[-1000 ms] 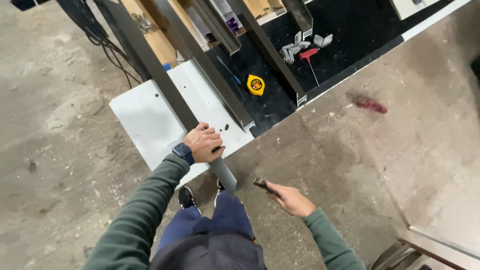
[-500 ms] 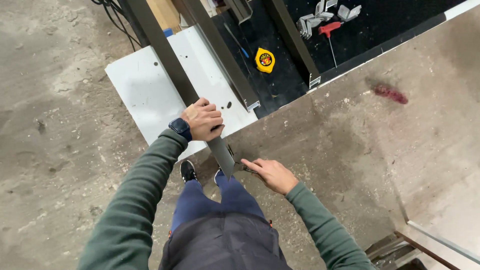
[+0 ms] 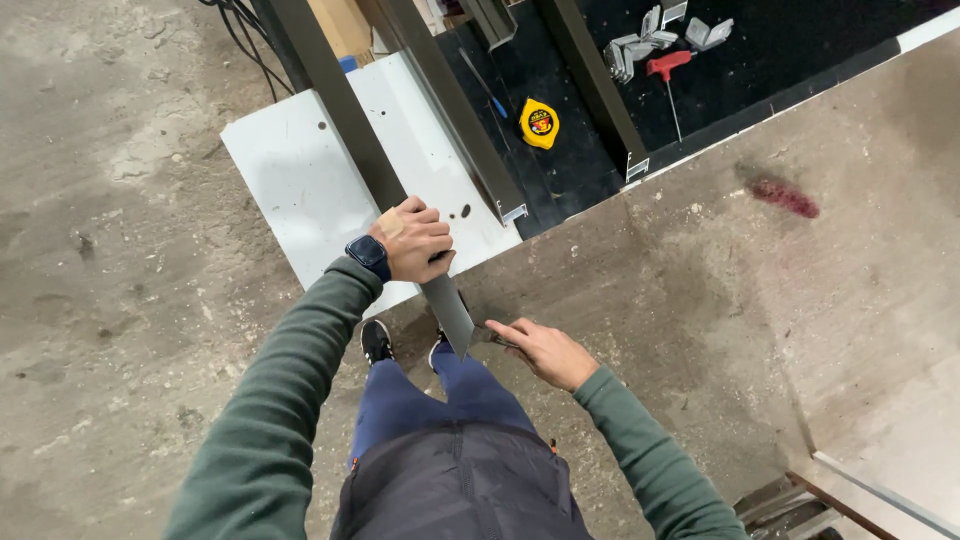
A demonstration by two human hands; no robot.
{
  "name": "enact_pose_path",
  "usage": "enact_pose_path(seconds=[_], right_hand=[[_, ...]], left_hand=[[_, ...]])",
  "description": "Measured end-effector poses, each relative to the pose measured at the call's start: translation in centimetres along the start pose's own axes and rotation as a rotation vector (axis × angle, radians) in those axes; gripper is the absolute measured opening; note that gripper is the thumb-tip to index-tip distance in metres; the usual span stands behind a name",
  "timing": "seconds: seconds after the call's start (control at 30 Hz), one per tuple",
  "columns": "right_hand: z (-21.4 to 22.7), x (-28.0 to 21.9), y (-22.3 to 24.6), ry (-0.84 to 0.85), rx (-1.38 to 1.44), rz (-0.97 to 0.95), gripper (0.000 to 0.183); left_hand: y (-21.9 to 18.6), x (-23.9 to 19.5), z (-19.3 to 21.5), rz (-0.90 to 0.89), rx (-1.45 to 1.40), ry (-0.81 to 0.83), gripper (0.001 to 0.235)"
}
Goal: Joining and aligning black metal profiles using hand tools.
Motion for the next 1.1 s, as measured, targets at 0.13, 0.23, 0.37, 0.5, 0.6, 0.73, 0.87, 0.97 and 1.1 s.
enact_pose_path(seconds=[0.13, 0.23, 0.37, 0.5, 0.6, 0.73, 0.87, 0.97, 1.1], right_hand=[[-0.1, 0.2, 0.0, 0.028, 0.035, -0.034, 0.056], [-0.3, 0.5, -0.5, 0.044, 0.073, -0.056, 0.052], [-1.0, 1.0, -2.1, -0.002, 0.075, -0.048, 0.044], [-1.5, 1.2, -3.0, -0.023, 0.047, -0.066, 0.032], [-2.0, 1.4, -3.2, -0.010, 0.036, -0.094, 0.027], [-2.9, 1.4, -4.2, -0.013, 0.041, -0.080, 0.026], [-3.1, 1.6, -5.0, -0.018, 0.003, -0.090, 0.026], [-3.7, 0.9, -5.3, -0.014, -0.021, -0.121, 0.028], [-1.7, -0.2, -4.7, 0.003, -0.018, -0.171, 0.027]], left_hand=[[0.0, -0.2, -0.3, -0.004, 0.002, -0.012, 0.022], [0.1, -0.1, -0.2, 0.003, -0.004, -0.015, 0.022], [-0.1, -0.1, -0.1, 0.011, -0.007, 0.004, 0.021], [-0.2, 0.0, -0.1, 0.008, 0.009, 0.002, 0.022], [-0.2, 0.1, 0.1, 0.004, 0.012, 0.000, 0.022], [-0.2, 0.1, 0.2, 0.008, 0.012, -0.013, 0.022], [-0.1, 0.0, 0.1, 0.004, 0.009, -0.010, 0.024], [-0.5, 0.0, 0.0, -0.009, -0.001, 0.009, 0.025], [-0.4, -0.1, -0.2, 0.006, 0.017, 0.060, 0.024]])
Point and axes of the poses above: each hand's wrist, its own x-axis towards the middle knuckle, its own z-axis out of the back of the hand, y = z × x, the point moved 5 cm from there along x, towards the middle knuckle, and after that the axes turned 9 degrees about x, right-handed, at the moved point
